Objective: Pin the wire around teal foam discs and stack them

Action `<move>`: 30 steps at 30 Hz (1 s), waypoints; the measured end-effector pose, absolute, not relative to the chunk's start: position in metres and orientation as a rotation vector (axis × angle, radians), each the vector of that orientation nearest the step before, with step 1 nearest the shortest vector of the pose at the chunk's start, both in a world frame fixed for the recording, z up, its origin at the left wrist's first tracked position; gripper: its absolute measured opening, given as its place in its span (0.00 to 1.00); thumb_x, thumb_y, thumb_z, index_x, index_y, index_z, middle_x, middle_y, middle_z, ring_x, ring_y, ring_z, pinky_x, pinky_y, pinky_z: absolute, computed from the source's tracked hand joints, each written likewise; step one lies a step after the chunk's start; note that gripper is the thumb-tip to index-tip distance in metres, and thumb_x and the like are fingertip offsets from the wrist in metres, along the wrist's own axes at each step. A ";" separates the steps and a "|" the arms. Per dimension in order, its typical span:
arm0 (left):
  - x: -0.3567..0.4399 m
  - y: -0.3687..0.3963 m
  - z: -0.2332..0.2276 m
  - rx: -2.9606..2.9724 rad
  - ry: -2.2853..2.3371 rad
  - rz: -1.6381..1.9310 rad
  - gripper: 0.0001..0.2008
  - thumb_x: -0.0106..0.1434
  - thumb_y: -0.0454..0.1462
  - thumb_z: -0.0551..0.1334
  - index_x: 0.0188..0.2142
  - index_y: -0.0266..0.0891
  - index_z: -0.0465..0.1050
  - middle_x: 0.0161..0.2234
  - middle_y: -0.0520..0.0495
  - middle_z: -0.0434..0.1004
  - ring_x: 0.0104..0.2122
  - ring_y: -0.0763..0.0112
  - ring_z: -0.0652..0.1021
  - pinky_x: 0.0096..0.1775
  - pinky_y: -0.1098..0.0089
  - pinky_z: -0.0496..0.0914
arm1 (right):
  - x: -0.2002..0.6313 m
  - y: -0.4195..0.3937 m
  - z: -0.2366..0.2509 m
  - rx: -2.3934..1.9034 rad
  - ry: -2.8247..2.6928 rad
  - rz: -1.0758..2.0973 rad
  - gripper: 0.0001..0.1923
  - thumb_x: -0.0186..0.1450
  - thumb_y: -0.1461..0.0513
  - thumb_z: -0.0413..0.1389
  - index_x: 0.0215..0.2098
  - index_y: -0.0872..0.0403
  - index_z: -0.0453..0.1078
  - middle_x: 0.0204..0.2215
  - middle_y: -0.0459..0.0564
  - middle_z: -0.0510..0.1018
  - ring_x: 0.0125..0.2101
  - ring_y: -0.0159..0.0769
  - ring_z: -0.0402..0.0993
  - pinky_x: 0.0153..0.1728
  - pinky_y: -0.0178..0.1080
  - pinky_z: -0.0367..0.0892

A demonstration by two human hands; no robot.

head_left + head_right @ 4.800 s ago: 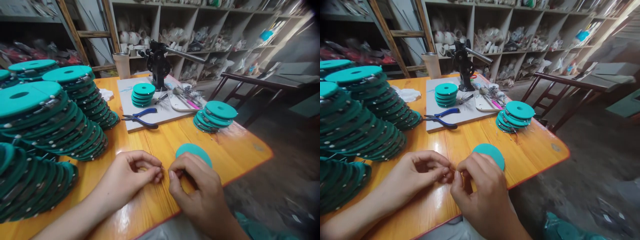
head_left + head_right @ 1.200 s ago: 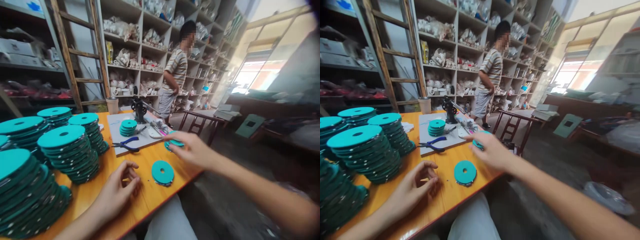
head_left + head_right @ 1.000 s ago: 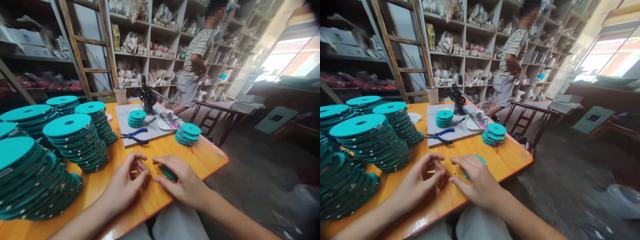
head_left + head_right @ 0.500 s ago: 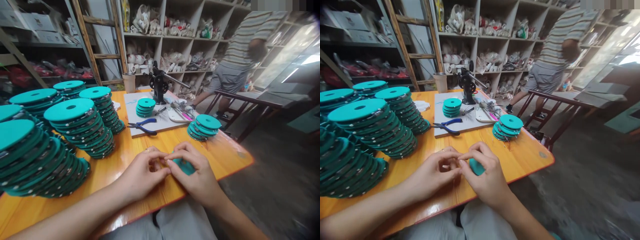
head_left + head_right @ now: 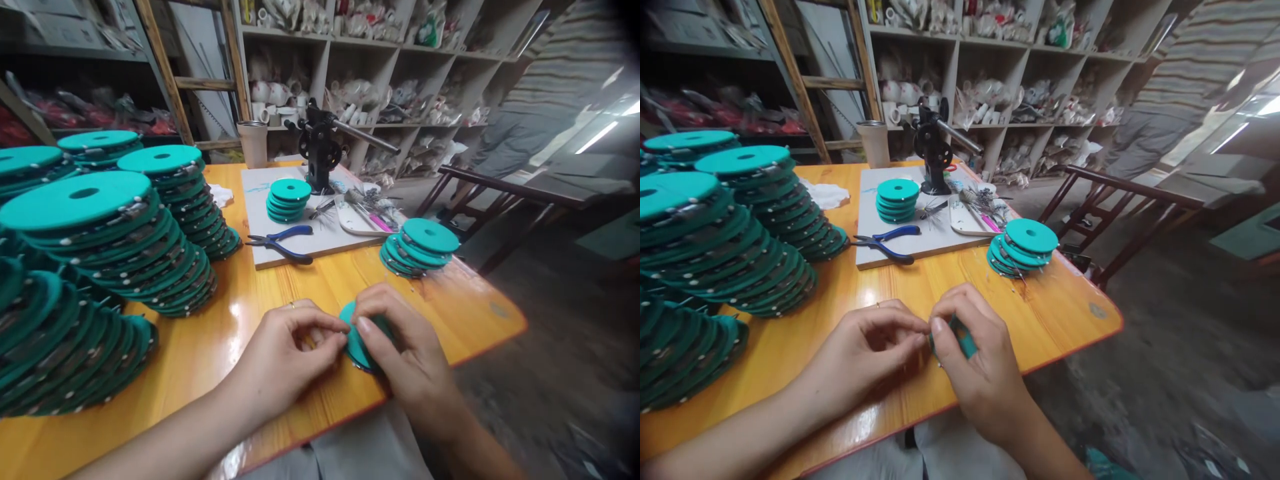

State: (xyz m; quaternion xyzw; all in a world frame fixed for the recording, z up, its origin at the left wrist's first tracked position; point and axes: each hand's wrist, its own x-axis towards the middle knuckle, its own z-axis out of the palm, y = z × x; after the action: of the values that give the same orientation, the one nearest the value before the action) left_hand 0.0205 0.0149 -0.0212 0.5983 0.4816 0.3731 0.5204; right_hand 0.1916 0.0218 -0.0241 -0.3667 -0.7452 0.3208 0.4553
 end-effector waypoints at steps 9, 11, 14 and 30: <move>0.018 0.015 -0.025 1.358 1.147 0.857 0.07 0.61 0.39 0.63 0.34 0.39 0.78 0.31 0.48 0.75 0.32 0.72 0.74 0.32 0.72 0.66 | 0.189 0.015 -0.031 -0.970 -1.904 0.611 0.05 0.60 0.71 0.50 0.27 0.58 0.60 0.28 0.44 0.63 0.31 0.24 0.61 0.31 0.31 0.57; 0.018 0.015 -0.025 1.351 1.137 0.855 0.07 0.61 0.40 0.63 0.34 0.39 0.78 0.31 0.48 0.75 0.31 0.71 0.74 0.32 0.71 0.66 | 0.188 0.015 -0.031 -0.973 -1.914 0.611 0.05 0.59 0.71 0.49 0.27 0.58 0.59 0.28 0.44 0.62 0.31 0.25 0.61 0.31 0.31 0.57; 0.018 0.014 -0.024 1.349 1.146 0.844 0.07 0.61 0.40 0.63 0.34 0.39 0.78 0.31 0.48 0.75 0.32 0.70 0.75 0.33 0.71 0.67 | 0.188 0.015 -0.030 -0.982 -1.918 0.616 0.05 0.59 0.70 0.49 0.26 0.58 0.58 0.27 0.44 0.62 0.30 0.26 0.61 0.30 0.32 0.56; 0.017 0.014 -0.026 1.388 1.146 0.835 0.08 0.62 0.39 0.62 0.34 0.38 0.77 0.32 0.47 0.75 0.32 0.70 0.75 0.33 0.70 0.68 | 0.187 0.013 -0.031 -1.004 -1.939 0.599 0.05 0.59 0.70 0.48 0.26 0.58 0.58 0.27 0.45 0.62 0.30 0.27 0.60 0.30 0.32 0.54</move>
State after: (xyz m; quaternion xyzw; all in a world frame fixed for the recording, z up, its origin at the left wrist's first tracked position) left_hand 0.0175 0.0135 -0.0258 0.5857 0.4834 0.3524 0.5469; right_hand 0.1870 0.0133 -0.0308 -0.4015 -0.7753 0.2395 0.4248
